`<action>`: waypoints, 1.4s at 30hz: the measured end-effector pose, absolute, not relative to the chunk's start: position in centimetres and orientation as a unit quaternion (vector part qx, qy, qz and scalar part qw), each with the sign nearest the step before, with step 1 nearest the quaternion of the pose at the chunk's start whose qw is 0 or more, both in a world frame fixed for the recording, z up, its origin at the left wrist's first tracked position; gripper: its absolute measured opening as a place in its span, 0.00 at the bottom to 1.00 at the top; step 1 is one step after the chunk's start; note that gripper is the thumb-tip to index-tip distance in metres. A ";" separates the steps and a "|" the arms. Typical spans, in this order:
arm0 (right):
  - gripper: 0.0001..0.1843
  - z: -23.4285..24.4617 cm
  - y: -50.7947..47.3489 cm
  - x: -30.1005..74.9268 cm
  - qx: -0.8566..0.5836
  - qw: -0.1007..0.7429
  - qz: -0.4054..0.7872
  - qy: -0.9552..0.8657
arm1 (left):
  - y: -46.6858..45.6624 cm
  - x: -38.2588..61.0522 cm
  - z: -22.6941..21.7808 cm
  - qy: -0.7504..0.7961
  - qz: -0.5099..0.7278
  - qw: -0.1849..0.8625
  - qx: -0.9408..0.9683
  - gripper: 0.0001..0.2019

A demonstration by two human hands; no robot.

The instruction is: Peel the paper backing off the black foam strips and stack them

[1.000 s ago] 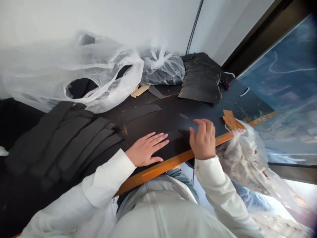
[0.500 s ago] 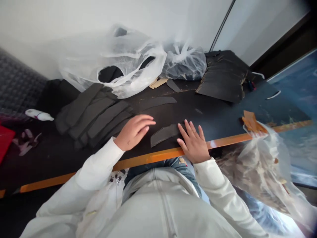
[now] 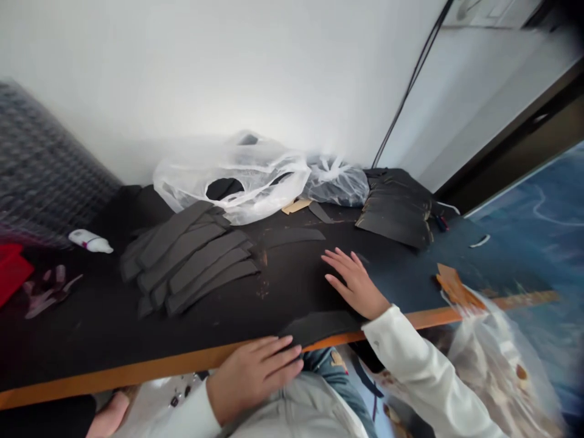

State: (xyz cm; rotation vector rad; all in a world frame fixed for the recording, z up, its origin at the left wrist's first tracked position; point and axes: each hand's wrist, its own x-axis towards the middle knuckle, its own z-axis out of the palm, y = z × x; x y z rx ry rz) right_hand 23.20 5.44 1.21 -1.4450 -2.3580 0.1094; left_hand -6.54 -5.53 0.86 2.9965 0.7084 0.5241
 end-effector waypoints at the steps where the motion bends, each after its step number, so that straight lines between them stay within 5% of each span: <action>1: 0.25 1.2 6.9 22.8 -0.497 0.169 0.054 -0.850 | -5.7 -7.4 1.4 0.221 0.184 0.001 0.958 0.16; 13: 0.33 -2.1 12.8 20.2 -0.438 0.082 0.046 -0.894 | 3.0 -23.0 7.8 0.423 0.303 -0.116 0.846 0.30; 20: 0.32 -2.3 11.4 22.6 -0.440 0.087 0.020 -0.893 | 5.5 -26.4 6.6 0.421 0.140 -0.130 0.887 0.25; 24: 0.31 -1.5 15.2 22.3 -0.503 0.054 -0.003 -0.863 | 4.4 -22.3 8.2 0.414 0.151 -0.202 0.875 0.23; 35: 0.33 -2.6 17.4 32.2 -0.755 0.034 -0.111 -0.645 | 7.5 -8.6 7.4 0.323 0.110 0.016 0.940 0.20; 42: 0.22 -1.4 14.0 33.7 -0.703 0.032 -0.119 -0.700 | 12.8 -4.3 1.8 0.389 0.064 0.041 0.918 0.39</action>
